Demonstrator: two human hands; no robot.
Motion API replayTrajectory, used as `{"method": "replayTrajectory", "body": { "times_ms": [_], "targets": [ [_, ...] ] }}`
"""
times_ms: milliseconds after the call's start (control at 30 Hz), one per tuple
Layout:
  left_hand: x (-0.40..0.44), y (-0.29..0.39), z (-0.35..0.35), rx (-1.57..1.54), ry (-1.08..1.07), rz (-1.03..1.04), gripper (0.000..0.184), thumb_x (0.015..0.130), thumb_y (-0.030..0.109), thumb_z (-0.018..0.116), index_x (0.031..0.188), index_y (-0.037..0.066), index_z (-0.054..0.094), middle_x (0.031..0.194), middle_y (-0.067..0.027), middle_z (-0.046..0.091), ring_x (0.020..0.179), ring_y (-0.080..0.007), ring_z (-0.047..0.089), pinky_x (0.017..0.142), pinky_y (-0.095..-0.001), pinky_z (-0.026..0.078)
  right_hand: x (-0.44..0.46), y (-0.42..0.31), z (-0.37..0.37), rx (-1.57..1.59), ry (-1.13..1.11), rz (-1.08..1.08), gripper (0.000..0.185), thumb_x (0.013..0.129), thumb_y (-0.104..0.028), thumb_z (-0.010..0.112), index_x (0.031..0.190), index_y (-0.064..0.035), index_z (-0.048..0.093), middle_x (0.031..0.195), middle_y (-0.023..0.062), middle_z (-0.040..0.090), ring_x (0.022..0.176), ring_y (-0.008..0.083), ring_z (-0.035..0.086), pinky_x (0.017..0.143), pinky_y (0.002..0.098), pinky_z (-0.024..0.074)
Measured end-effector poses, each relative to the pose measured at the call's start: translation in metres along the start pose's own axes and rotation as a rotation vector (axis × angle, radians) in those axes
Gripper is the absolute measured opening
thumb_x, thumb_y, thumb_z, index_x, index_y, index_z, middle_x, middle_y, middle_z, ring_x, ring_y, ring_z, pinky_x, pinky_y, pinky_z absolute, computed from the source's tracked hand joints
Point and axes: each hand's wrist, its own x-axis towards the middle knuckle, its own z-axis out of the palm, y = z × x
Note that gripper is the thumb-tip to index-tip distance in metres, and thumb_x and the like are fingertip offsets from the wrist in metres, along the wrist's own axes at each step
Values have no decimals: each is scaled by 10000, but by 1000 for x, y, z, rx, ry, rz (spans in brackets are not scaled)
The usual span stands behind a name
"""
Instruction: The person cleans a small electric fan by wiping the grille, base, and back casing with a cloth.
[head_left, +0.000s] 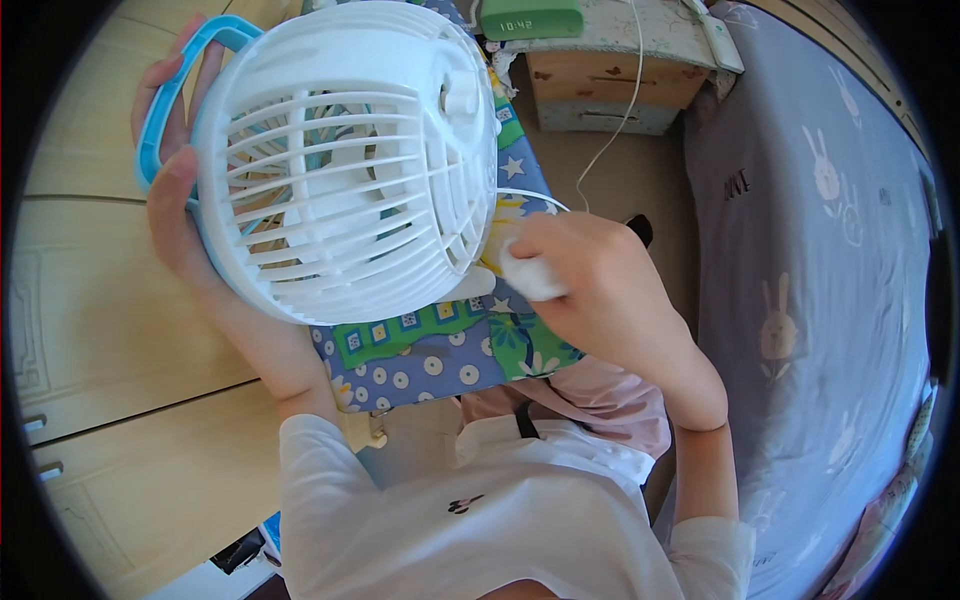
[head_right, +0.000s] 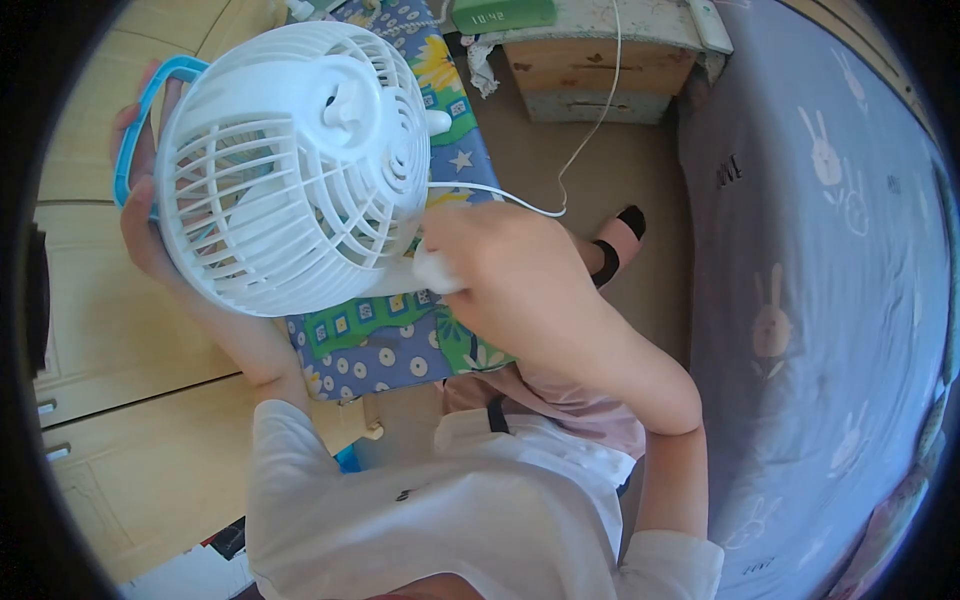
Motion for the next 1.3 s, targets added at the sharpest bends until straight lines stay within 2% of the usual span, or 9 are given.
{"method": "replayTrajectory", "body": {
  "times_ms": [167, 400, 533, 700, 833, 900, 1100, 1167, 1300],
  "targets": [
    [-3, 0, 4, 17, 17, 7, 649, 715, 295, 577, 1275, 22, 396, 1409, -255, 302, 1353, -382, 247, 1082, -438, 285, -21, 11, 11, 450, 169, 122, 248, 682, 54, 705, 864, -36, 563, 814, 99, 617, 715, 257, 609, 637, 302, 465],
    [-2, 0, 3, 27, 37, -7, 654, 721, 296, 567, 1279, 9, 384, 1399, -257, 319, 1338, -368, 286, 1074, -425, 302, -9, 16, 39, 291, 271, -217, 375, 616, -14, 734, 953, -51, 572, 869, 93, 599, 811, 294, 602, 691, 375, 490],
    [-6, 1, 10, -17, 42, -15, 655, 723, 299, 565, 1279, 6, 381, 1386, -259, 340, 1330, -351, 306, 1077, -408, 295, -6, 12, 38, 226, 232, -211, 346, 619, 0, 715, 923, -50, 557, 847, 97, 596, 807, 298, 602, 659, 373, 483],
    [-4, 3, 11, -16, 41, -2, 646, 718, 303, 567, 1266, 5, 398, 1385, -259, 340, 1329, -359, 304, 1084, -414, 275, 2, -11, 15, 36, -48, 66, 276, 630, -9, 699, 841, -46, 525, 811, 125, 606, 746, 310, 607, 584, 348, 459],
    [5, -4, -6, 9, -11, 37, 634, 706, 301, 576, 1248, 11, 421, 1388, -260, 328, 1339, -381, 269, 1090, -440, 259, -13, 1, 10, 217, 58, 189, 209, 694, 24, 680, 828, -37, 531, 709, 103, 574, 615, 224, 585, 574, 286, 445],
    [2, -5, -7, -4, -41, 25, 631, 702, 298, 579, 1244, 13, 427, 1389, -262, 323, 1343, -388, 256, 1093, -446, 253, -18, -1, 4, 598, 146, 396, 187, 724, 1, 669, 862, -30, 547, 816, 125, 617, 723, 262, 620, 624, 320, 473],
    [0, -1, -2, 43, 44, -25, 627, 702, 296, 583, 1250, 28, 436, 1385, -267, 330, 1344, -402, 247, 1094, -460, 245, -22, 12, 29, 468, 157, 129, 298, 707, 25, 675, 987, -32, 594, 919, 99, 591, 877, 270, 589, 775, 338, 466],
    [-1, -2, 0, 75, 38, 28, 622, 708, 301, 582, 1251, 33, 441, 1384, -269, 332, 1342, -406, 250, 1093, -468, 242, -20, 15, 31, 432, 198, 49, 274, 706, 57, 665, 953, -41, 600, 978, 84, 570, 935, 186, 565, 782, 284, 447],
    [2, -3, -6, 65, -4, 25, 620, 714, 309, 580, 1253, 33, 443, 1388, -272, 325, 1340, -410, 253, 1092, -467, 243, -27, 15, 27, 513, 197, 161, 253, 750, 70, 616, 977, -36, 581, 1021, 86, 550, 960, 176, 553, 801, 278, 446]
  ]
}}
